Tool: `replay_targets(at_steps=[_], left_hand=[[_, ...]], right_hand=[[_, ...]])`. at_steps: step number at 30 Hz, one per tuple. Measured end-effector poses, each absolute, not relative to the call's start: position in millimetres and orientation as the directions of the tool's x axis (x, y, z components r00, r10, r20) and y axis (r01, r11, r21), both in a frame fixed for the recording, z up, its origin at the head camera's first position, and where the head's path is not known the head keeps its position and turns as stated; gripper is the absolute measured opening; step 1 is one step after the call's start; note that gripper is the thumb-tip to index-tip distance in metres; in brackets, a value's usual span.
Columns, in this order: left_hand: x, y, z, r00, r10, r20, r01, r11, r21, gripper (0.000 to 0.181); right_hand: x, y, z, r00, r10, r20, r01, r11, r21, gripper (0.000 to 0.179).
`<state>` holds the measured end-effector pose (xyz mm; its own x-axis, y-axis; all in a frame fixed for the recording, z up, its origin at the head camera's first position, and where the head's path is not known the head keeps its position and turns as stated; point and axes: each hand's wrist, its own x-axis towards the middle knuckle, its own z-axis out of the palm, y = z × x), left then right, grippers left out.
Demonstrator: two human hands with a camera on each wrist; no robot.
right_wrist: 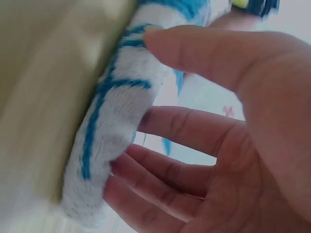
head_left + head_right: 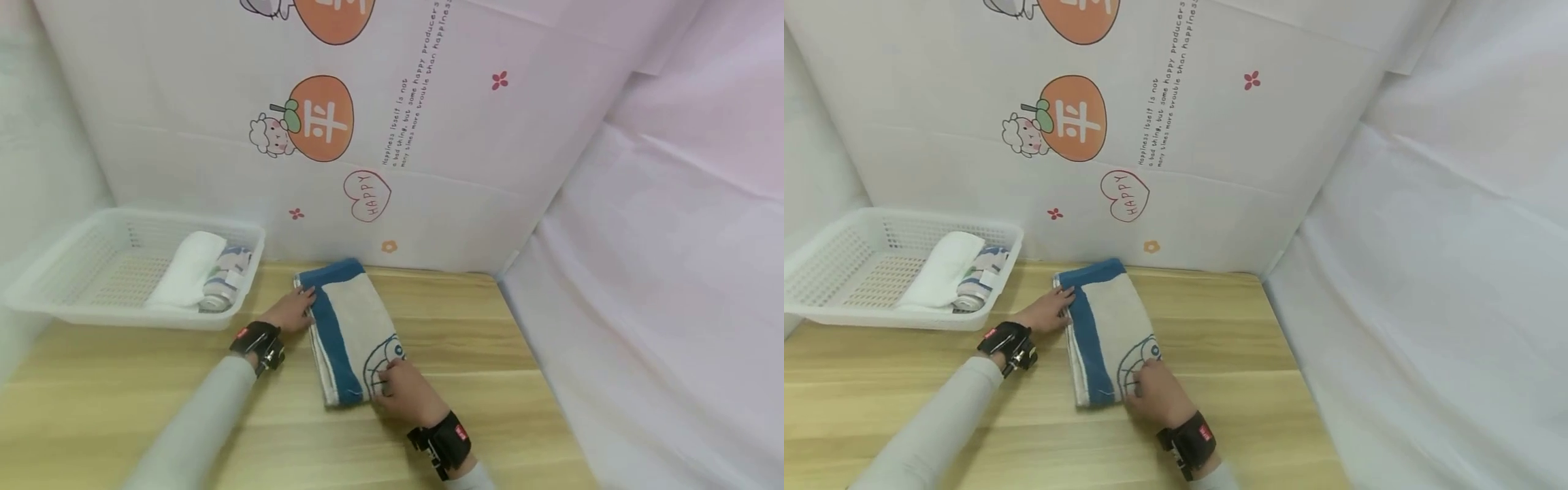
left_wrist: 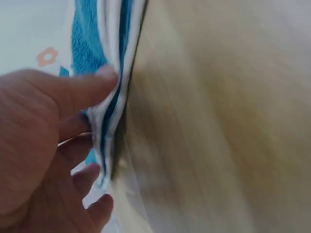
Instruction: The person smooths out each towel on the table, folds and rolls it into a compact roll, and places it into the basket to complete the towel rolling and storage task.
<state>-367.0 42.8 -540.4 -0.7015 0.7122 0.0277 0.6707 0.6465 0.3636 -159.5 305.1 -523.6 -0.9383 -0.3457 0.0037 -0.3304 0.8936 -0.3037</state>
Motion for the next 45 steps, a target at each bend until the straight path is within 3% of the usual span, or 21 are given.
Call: replay_targets(at_steps=[7, 10, 15, 22, 24, 26, 30, 34, 40, 45], left_hand=[[-372.2, 39.3, -542.4, -0.758, 0.609, 0.232, 0.649, 0.669, 0.363, 0.044], [-347.0, 37.3, -530.1, -0.770, 0.570, 0.286, 0.635, 0.643, 0.428, 0.032], [-284.1, 45.8, -496.7, -0.800, 0.565, 0.204, 0.570, 0.607, 0.553, 0.019], [-240.8, 67.5, -475.5, -0.767, 0.618, 0.171, 0.588, 0.572, 0.572, 0.006], [-237.2, 69.3, -477.1, -0.751, 0.641, 0.161, 0.597, 0.553, 0.581, 0.003], [-235.2, 68.2, -480.5, -0.734, 0.665, 0.140, 0.600, 0.537, 0.593, 0.006], [-234.5, 62.3, -489.3, -0.697, 0.712, 0.084, 0.583, 0.495, 0.645, 0.016], [-237.3, 58.1, -498.2, -0.679, 0.732, 0.056, 0.568, 0.475, 0.672, 0.005], [-246.0, 61.1, -513.1, -0.747, 0.662, 0.064, 0.550, 0.561, 0.618, 0.009], [-256.6, 63.4, -523.4, -0.777, 0.626, 0.063, 0.525, 0.589, 0.615, 0.005]], right_hand=[[-162.0, 263.3, -515.9, -0.914, -0.406, -0.007, -0.393, 0.889, -0.237, 0.015], [-163.9, 256.6, -516.0, -0.908, -0.419, -0.009, -0.400, 0.872, -0.284, 0.027], [-163.4, 254.6, -516.3, -0.913, -0.407, 0.016, -0.388, 0.859, -0.333, 0.025], [-170.9, 240.2, -527.3, -0.887, -0.438, 0.147, -0.442, 0.897, 0.003, 0.012], [-176.5, 237.7, -530.5, -0.880, -0.443, 0.169, -0.444, 0.895, 0.033, 0.013], [-183.9, 237.4, -533.1, -0.884, -0.442, 0.155, -0.448, 0.894, -0.007, 0.017], [-200.1, 242.1, -532.0, -0.911, -0.412, 0.027, -0.404, 0.876, -0.265, 0.021], [-210.5, 249.9, -532.1, -0.918, -0.385, -0.093, -0.312, 0.849, -0.426, 0.015], [-215.6, 257.6, -528.8, -0.913, -0.400, -0.077, -0.318, 0.818, -0.480, 0.011], [-204.5, 252.9, -503.6, -0.912, -0.395, 0.110, -0.408, 0.855, -0.320, 0.012]])
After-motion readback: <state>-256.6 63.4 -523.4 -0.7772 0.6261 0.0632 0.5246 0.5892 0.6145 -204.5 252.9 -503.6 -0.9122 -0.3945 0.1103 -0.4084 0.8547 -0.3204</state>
